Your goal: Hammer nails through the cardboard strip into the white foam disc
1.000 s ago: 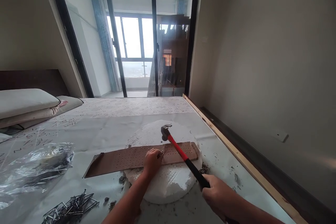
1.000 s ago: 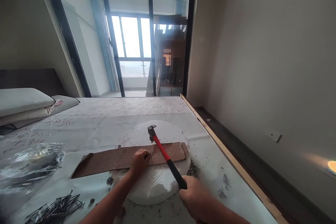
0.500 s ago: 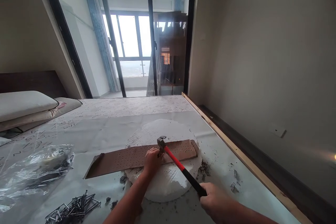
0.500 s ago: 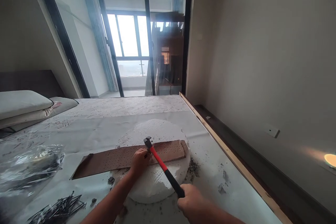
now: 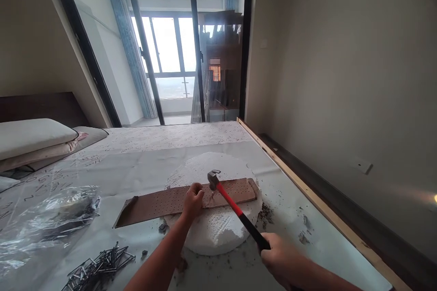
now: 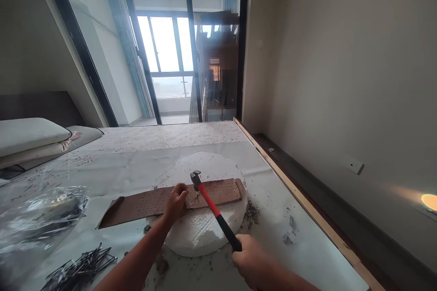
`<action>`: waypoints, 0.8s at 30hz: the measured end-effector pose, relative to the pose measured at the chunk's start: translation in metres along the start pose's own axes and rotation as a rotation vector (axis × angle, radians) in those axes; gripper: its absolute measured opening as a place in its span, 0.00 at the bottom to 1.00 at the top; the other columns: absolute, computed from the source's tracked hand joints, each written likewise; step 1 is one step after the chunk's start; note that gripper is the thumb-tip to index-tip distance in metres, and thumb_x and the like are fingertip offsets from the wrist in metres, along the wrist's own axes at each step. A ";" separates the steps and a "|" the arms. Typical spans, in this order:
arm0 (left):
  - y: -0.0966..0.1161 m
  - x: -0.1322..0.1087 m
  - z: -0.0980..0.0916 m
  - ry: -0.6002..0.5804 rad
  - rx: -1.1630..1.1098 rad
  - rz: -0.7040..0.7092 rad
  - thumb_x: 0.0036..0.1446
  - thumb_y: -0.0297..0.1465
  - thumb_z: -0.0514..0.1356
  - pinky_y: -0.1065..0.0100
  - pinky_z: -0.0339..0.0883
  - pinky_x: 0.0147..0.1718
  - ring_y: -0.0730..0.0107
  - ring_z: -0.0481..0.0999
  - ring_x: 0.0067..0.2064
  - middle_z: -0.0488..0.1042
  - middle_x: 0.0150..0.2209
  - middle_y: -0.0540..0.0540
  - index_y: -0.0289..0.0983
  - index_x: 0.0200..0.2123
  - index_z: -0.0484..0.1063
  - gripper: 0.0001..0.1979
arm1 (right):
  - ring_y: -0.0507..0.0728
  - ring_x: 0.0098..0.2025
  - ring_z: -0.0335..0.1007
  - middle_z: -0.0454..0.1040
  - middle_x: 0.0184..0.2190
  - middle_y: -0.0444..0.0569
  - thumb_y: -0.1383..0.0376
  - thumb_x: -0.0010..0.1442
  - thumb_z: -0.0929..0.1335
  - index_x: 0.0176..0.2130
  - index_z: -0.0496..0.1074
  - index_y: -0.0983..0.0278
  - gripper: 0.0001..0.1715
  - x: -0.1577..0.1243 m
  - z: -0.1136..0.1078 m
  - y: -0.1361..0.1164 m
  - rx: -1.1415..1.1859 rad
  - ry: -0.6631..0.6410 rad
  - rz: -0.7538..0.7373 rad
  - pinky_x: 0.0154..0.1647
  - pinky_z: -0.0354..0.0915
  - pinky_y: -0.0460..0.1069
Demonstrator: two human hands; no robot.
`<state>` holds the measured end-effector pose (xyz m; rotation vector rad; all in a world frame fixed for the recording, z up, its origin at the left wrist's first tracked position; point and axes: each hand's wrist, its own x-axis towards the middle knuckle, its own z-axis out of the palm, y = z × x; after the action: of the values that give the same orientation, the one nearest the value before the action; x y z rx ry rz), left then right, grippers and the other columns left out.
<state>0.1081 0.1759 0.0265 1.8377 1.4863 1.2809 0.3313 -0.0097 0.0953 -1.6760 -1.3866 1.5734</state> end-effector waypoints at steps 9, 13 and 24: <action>0.040 -0.002 -0.019 -0.049 -0.007 0.009 0.48 0.32 0.48 0.69 0.62 0.29 0.69 0.69 0.29 0.70 0.26 0.49 0.37 0.26 0.66 0.09 | 0.45 0.07 0.42 0.49 0.07 0.31 0.67 0.43 0.60 0.24 0.55 0.60 0.04 -0.035 -0.002 -0.009 0.175 -0.014 -0.159 0.09 0.41 0.42; 0.064 -0.031 -0.065 -0.009 0.132 0.155 0.52 0.35 0.50 0.65 0.63 0.37 0.65 0.71 0.34 0.74 0.30 0.45 0.37 0.28 0.68 0.10 | 0.44 0.08 0.39 0.48 0.07 0.30 0.64 0.42 0.59 0.24 0.53 0.60 0.05 -0.056 0.024 0.015 0.334 -0.085 -0.153 0.11 0.39 0.43; -0.028 -0.186 -0.173 -0.331 0.687 0.046 0.50 0.27 0.55 0.69 0.63 0.36 0.67 0.73 0.33 0.75 0.29 0.46 0.39 0.22 0.73 0.09 | 0.45 0.10 0.39 0.47 0.09 0.30 0.53 0.46 0.60 0.27 0.56 0.61 0.14 -0.072 0.074 0.105 0.373 -0.089 -0.165 0.13 0.39 0.44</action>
<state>-0.0529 -0.0224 0.0155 2.3598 1.8272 0.4475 0.3113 -0.1355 0.0210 -1.2556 -1.1513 1.7022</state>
